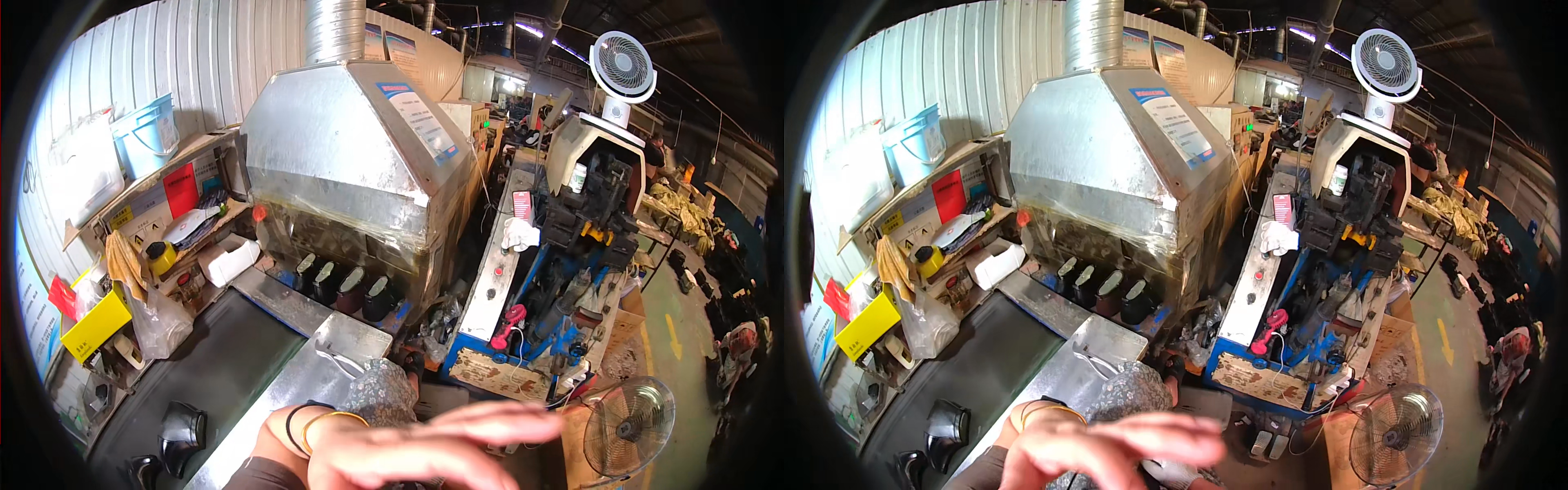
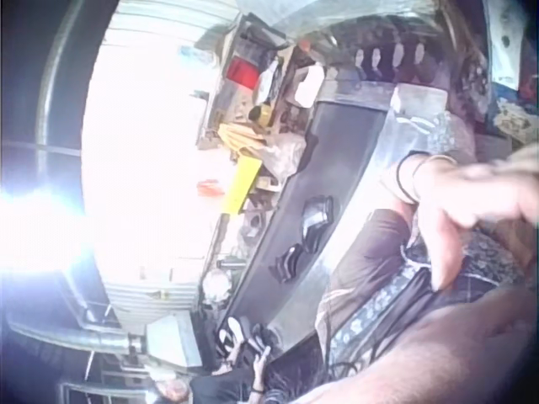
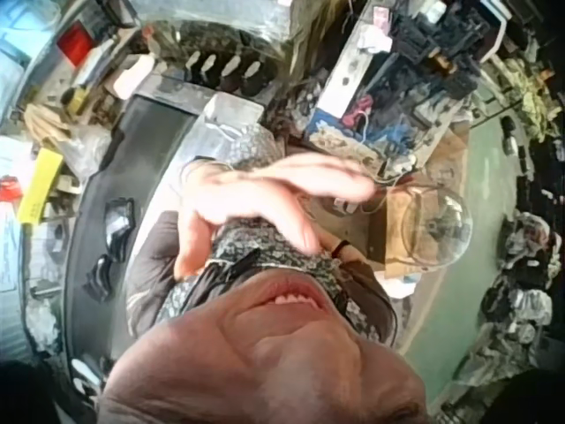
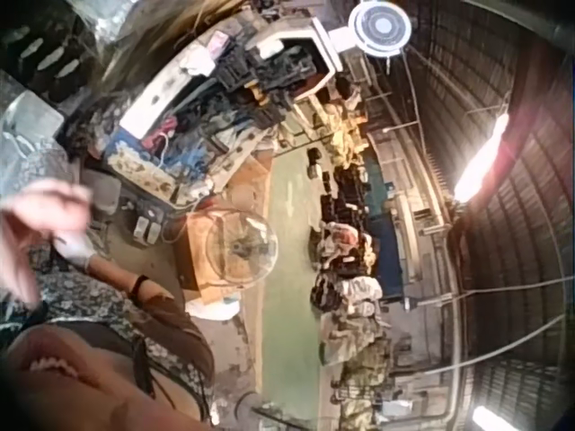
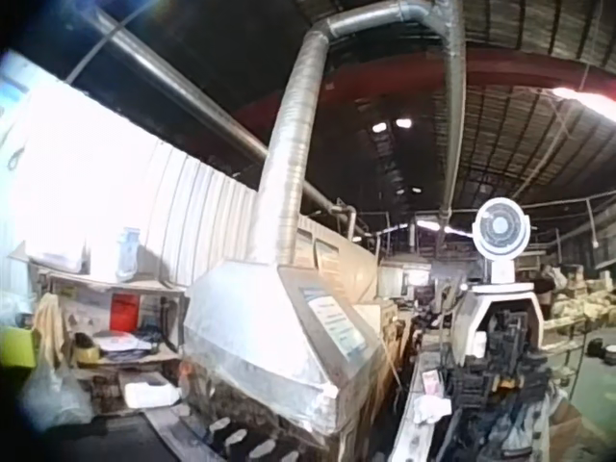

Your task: Cleaning a workstation and inspecting shoe components in a factory.

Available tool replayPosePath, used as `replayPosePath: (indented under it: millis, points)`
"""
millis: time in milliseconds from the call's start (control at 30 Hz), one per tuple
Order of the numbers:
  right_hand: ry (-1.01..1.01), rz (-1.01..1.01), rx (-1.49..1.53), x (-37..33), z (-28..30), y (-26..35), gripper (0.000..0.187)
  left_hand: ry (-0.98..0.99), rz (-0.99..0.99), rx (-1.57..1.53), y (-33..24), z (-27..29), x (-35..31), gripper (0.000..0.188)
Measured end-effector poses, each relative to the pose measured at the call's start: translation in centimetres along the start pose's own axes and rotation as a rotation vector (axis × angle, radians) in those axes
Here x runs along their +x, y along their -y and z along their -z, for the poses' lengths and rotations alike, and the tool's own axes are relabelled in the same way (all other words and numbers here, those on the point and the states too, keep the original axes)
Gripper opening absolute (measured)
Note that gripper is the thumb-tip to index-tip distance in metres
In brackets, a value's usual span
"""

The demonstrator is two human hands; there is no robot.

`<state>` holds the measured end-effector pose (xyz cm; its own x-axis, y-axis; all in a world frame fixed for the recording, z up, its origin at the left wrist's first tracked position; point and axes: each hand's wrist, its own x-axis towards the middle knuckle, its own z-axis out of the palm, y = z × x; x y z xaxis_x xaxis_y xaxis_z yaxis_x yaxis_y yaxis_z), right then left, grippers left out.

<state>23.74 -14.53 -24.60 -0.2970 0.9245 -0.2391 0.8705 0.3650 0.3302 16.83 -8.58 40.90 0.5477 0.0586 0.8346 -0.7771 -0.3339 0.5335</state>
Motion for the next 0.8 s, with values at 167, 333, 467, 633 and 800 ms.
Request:
replayPosePath:
  millis: [167,333,467,633,800]
  points:
    - [0.456,-0.462,-0.494,-10.9,24.4,-2.2,0.029,0.212,-0.355,-0.111,2.9,-2.1,1.2,0.090]
    - [0.913,-0.860,-0.991,-16.8,46.9,-8.6,0.045,0.113,-0.341,-0.227,2.0,-3.0,1.2,0.087]
    - [1.266,-1.139,-1.410,-16.3,56.7,-12.5,0.059,0.101,-0.348,-0.163,1.7,-3.0,1.0,0.086]
    - [1.619,-1.934,-1.434,-12.0,58.7,-17.6,0.092,0.137,-0.376,-0.097,0.6,-3.8,2.0,0.085]
    - [1.656,-2.172,-2.215,-8.3,50.3,-21.0,0.075,0.139,-0.387,-0.066,0.9,-3.7,2.8,0.084]
